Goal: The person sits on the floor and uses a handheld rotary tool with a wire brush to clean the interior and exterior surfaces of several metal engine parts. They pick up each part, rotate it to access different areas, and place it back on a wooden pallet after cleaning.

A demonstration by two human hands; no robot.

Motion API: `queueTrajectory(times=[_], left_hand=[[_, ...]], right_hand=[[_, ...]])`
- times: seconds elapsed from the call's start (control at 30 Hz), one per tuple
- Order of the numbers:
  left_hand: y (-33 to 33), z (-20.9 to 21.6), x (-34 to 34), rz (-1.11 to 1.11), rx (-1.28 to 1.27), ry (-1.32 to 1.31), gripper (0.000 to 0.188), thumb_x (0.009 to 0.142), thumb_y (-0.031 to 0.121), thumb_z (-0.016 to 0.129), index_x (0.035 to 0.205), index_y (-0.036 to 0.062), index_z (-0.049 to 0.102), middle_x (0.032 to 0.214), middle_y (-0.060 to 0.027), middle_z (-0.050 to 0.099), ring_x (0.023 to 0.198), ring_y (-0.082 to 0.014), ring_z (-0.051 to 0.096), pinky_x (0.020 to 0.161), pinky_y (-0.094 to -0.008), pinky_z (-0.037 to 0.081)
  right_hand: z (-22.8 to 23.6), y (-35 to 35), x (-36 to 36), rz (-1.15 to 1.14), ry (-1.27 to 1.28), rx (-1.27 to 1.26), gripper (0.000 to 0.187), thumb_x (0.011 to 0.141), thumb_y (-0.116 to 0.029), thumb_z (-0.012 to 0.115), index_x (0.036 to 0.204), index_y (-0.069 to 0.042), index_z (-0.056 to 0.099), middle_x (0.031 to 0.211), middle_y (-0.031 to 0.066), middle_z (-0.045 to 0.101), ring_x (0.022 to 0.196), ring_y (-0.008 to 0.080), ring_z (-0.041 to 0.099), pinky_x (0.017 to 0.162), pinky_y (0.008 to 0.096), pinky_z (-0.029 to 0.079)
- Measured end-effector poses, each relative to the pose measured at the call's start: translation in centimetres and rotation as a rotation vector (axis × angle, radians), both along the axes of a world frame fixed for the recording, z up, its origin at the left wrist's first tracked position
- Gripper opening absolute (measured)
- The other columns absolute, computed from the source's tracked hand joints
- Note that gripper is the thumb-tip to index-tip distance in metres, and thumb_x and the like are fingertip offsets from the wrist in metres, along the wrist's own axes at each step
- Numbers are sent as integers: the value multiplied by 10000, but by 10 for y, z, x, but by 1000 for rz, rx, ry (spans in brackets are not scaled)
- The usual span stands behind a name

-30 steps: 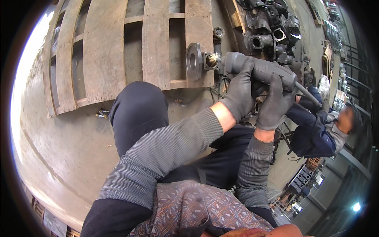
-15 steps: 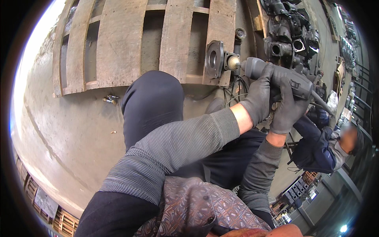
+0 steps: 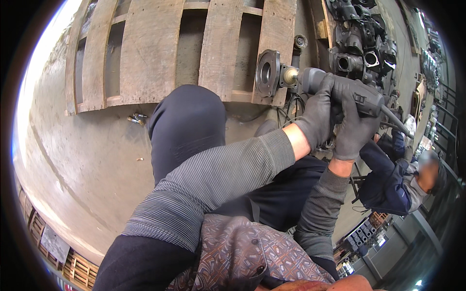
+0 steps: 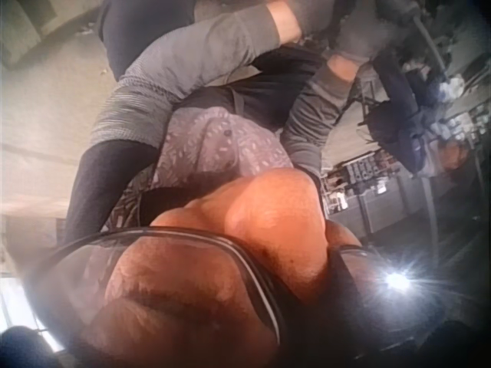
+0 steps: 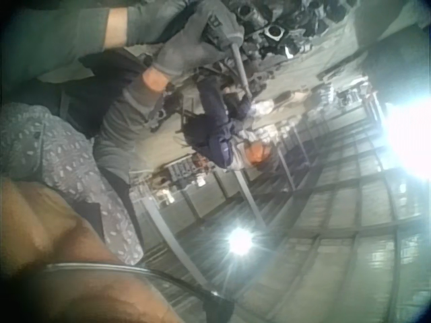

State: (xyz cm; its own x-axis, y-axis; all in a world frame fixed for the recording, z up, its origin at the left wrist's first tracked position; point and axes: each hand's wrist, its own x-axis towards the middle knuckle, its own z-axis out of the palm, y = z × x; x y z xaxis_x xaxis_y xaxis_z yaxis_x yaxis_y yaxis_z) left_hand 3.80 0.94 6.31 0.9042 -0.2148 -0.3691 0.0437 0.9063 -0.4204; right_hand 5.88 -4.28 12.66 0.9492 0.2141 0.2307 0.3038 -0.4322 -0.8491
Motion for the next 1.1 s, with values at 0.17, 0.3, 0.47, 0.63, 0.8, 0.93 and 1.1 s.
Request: queueTrajectory(times=[0.17, 0.3, 0.47, 0.63, 0.8, 0.93, 1.1], left_hand=[[-1, -5, 1, 18, 1, -8, 633, 1016, 576, 542, 1342, 34, 577, 1290, -120, 671, 1181, -242, 631, 1090, -388, 473], [-3, -10, 3, 18, -7, -11, 615, 983, 593, 598, 1297, 64, 604, 1228, -103, 680, 1104, -242, 661, 1010, -392, 523], [-5, -15, 5, 32, 10, -16, 598, 970, 588, 632, 1284, 79, 611, 1193, -99, 684, 1047, -243, 681, 968, -390, 551], [-5, -17, 5, 29, 31, -44, 612, 974, 581, 630, 1319, 77, 585, 1196, -104, 683, 1042, -242, 682, 966, -386, 552], [-7, -23, 3, -11, 122, -28, 602, 1003, 574, 571, 1304, 54, 599, 1220, -112, 687, 1121, -243, 651, 1045, -389, 502], [-1, -34, -3, 7, -15, 76, 638, 1012, 611, 531, 1297, 45, 605, 1192, -115, 709, 1091, -266, 667, 1024, -401, 514], [-8, -26, 1, 64, 110, -25, 625, 968, 621, 609, 1251, 63, 614, 1101, -95, 713, 994, -235, 695, 919, -380, 564]], right_hand=[[-3, 2, 1, 19, -6, -7, 614, 819, 18, 825, 1344, 53, 509, 1243, 126, 642, 1121, 200, 637, 1031, 350, 510], [-10, -4, 4, 17, -12, 2, 623, 822, 17, 823, 1357, 43, 504, 1261, 114, 628, 1138, 199, 630, 1040, 348, 505], [-15, -9, 6, 22, 27, 50, 657, 819, 24, 822, 1378, 35, 477, 1283, 110, 607, 1160, 193, 615, 1043, 348, 501], [-16, -12, 6, 50, 3, 79, 659, 812, 37, 819, 1374, 22, 477, 1278, 112, 604, 1159, 188, 611, 1032, 348, 509], [-21, -12, 3, 34, 78, 108, 633, 812, 6, 829, 1351, 25, 498, 1234, 108, 616, 1127, 185, 618, 1016, 339, 508], [-31, 1, -6, -160, 125, -170, 714, 732, -135, 927, 1297, 55, 534, 1178, 110, 640, 1070, 217, 625, 965, 335, 501], [-17, 3, -6, 6, 80, 64, 617, 770, -6, 858, 1298, 35, 542, 1231, 119, 643, 1089, 182, 643, 993, 330, 524]])
